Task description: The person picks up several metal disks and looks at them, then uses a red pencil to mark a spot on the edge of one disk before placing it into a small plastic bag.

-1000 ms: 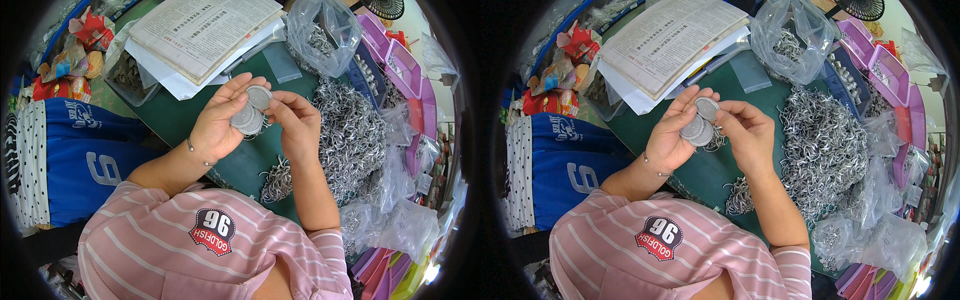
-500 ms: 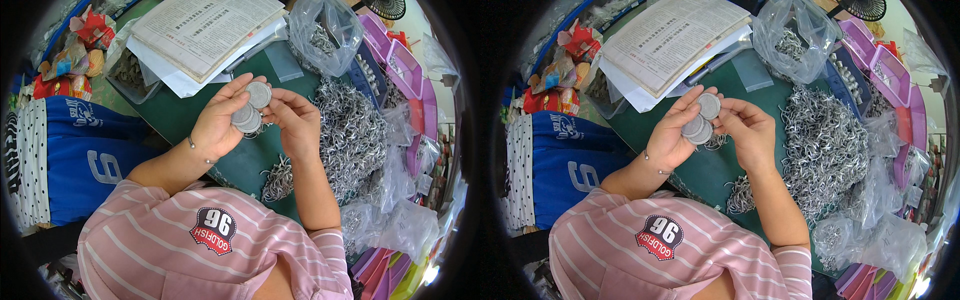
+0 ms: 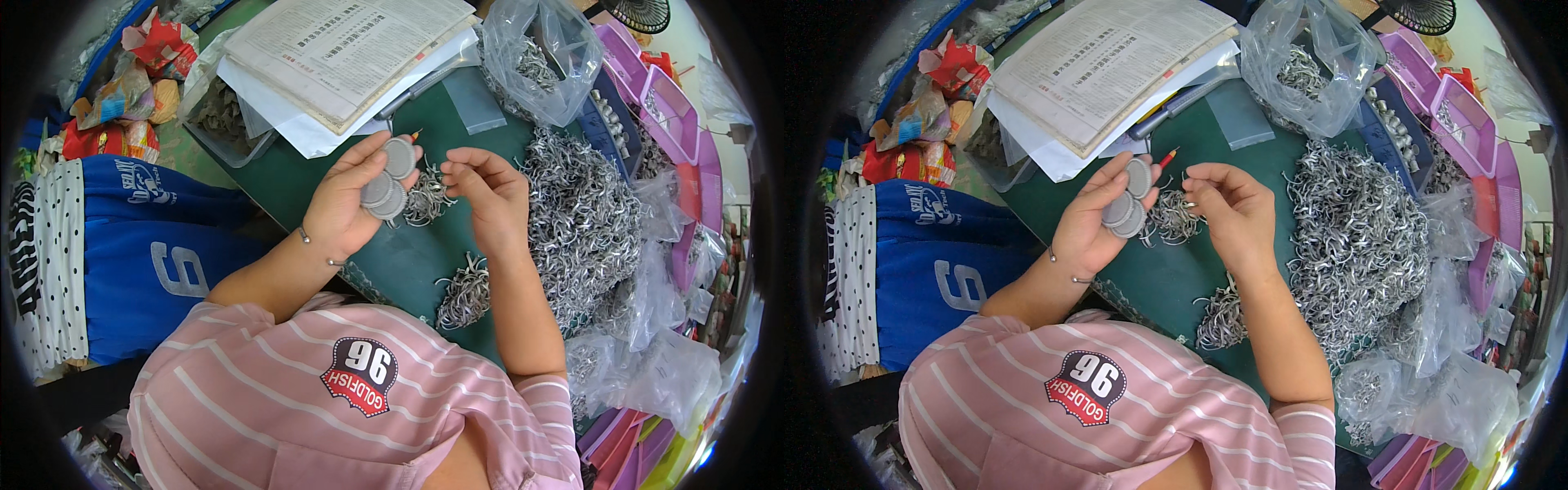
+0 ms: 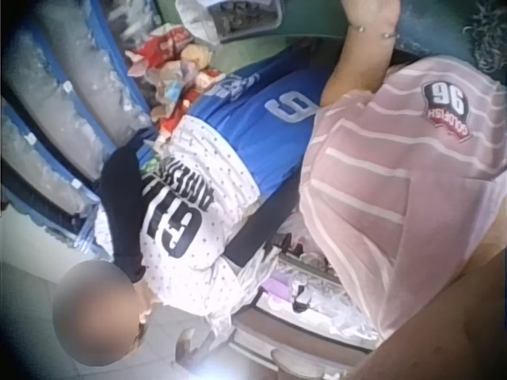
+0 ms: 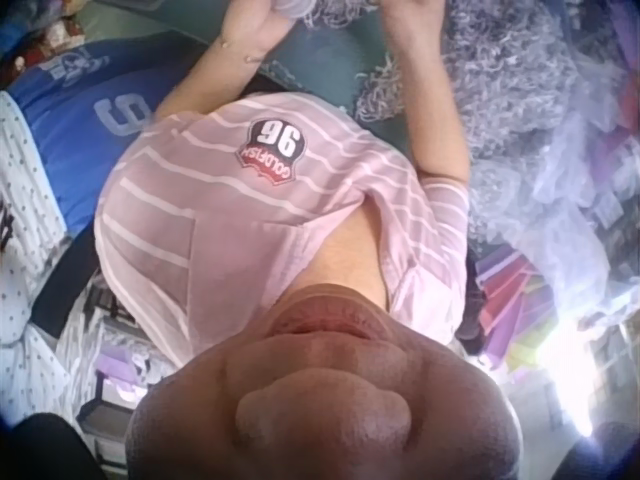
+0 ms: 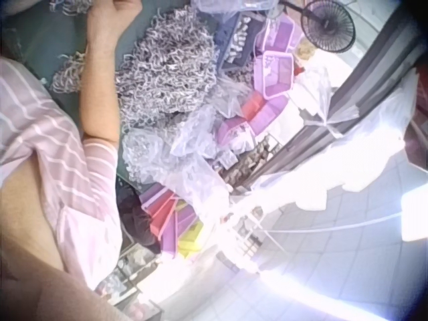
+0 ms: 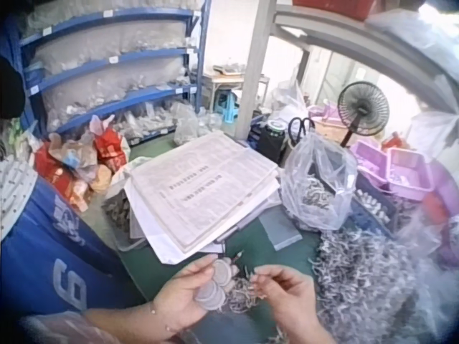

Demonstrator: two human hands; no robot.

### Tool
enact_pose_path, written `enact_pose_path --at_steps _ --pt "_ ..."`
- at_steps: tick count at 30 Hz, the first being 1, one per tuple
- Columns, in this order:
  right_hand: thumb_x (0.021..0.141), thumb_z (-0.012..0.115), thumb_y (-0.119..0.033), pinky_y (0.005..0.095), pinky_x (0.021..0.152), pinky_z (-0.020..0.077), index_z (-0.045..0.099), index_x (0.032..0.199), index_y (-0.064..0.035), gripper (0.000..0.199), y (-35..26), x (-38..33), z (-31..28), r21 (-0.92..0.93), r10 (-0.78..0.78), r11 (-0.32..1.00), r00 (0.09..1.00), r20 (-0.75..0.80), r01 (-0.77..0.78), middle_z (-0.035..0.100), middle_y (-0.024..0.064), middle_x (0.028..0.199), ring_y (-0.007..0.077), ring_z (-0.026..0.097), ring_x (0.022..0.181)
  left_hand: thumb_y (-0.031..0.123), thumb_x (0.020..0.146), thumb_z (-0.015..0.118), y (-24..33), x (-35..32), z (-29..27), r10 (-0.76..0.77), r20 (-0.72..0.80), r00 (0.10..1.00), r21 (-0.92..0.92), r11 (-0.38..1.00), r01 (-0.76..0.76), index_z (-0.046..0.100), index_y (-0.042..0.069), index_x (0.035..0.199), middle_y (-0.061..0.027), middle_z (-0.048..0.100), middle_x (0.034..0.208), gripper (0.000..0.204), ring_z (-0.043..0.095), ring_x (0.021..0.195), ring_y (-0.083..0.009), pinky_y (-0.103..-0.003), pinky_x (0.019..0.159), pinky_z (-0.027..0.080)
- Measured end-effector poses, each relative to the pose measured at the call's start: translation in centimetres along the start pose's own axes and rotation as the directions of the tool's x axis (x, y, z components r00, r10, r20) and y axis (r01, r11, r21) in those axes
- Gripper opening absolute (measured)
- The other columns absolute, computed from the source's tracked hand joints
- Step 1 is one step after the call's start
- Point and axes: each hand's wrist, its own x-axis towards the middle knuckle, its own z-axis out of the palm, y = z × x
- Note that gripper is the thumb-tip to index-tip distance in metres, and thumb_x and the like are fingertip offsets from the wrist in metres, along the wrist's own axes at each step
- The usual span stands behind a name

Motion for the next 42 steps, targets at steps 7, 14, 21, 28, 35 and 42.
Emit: enact_pose_path --at_steps 7,14,21,28,35,42 --pt "0.078 0.055 0.002 0.0234 0.063 0.0452 0.062 0.089 0.0026 0.012 2.2 0.7 0.2 -0.423 -0.154 0.889 0.984 0.085 0.175 0.063 0.0074 0.082 0.0133 0.057 0.069 0.010 0.090 0.036 1.8 -1.3 -1.6 0.046 -0.119 0.992 -0.090 0.994 -0.057 0.039 -0.005 0.123 -0.0186 0.046 0.124 0.036 0.042 0.119 -0.0311 -0.044 0.100 0.035" --pt "0.065 0.058 0.003 0.0379 0.069 0.0442 0.063 0.082 -0.0011 0.018 3.3 3.3 1.6 -0.687 -0.484 0.261 0.708 0.515 0.678 0.061 0.0098 0.088 0.0278 0.054 0.081 0.015 0.089 0.035 2.3 -1.4 -1.5 0.029 -0.076 0.997 -0.163 0.986 -0.041 0.034 -0.010 0.125 -0.0202 0.043 0.127 0.044 0.037 0.122 -0.0336 -0.047 0.102 0.030" --pt "0.067 0.058 0.001 0.0373 0.071 0.0429 0.063 0.082 -0.0011 0.017 3.3 3.6 2.5 -0.720 -0.425 0.236 0.736 0.527 0.653 0.061 0.0091 0.088 0.0262 0.054 0.084 0.017 0.088 0.035 2.3 -1.4 -1.4 0.049 -0.042 0.998 -0.171 0.984 -0.056 0.032 -0.009 0.126 -0.0212 0.042 0.127 0.046 0.037 0.122 -0.0346 -0.049 0.102 0.030" --pt "0.078 0.055 -0.004 0.0392 0.068 0.0436 0.056 0.099 0.0003 0.021 2.9 1.9 3.1 -0.701 -0.424 0.462 0.830 0.364 0.543 0.059 0.0138 0.084 0.0289 0.056 0.077 0.018 0.089 0.035 1.9 -1.1 -1.5 0.059 -0.096 0.994 -0.127 0.989 -0.071 0.037 -0.007 0.124 -0.0198 0.046 0.124 0.044 0.043 0.117 -0.0319 -0.047 0.100 0.033" --pt "0.080 0.058 -0.004 0.0297 0.057 0.0472 0.053 0.101 0.0035 0.022 2.6 1.2 4.7 -0.505 -0.221 0.804 0.946 0.237 0.314 0.056 0.0134 0.075 0.0207 0.061 0.064 0.023 0.091 0.036 1.3 -0.7 -2.5 -0.008 0.005 1.000 -0.129 0.992 0.009 0.041 -0.006 0.121 -0.0183 0.050 0.119 0.042 0.048 0.110 -0.0294 -0.042 0.095 0.038" --pt "0.080 0.056 0.002 0.0227 0.053 0.0479 0.055 0.091 0.0065 0.011 2.9 1.6 3.9 -0.172 -0.041 0.983 0.984 0.171 0.071 0.062 0.0114 0.077 0.0132 0.062 0.060 0.027 0.092 0.034 1.2 -1.0 -1.4 -0.060 -0.027 0.998 -0.158 0.986 0.055 0.042 -0.006 0.121 -0.0190 0.048 0.123 0.045 0.047 0.111 -0.0286 -0.042 0.097 0.035"
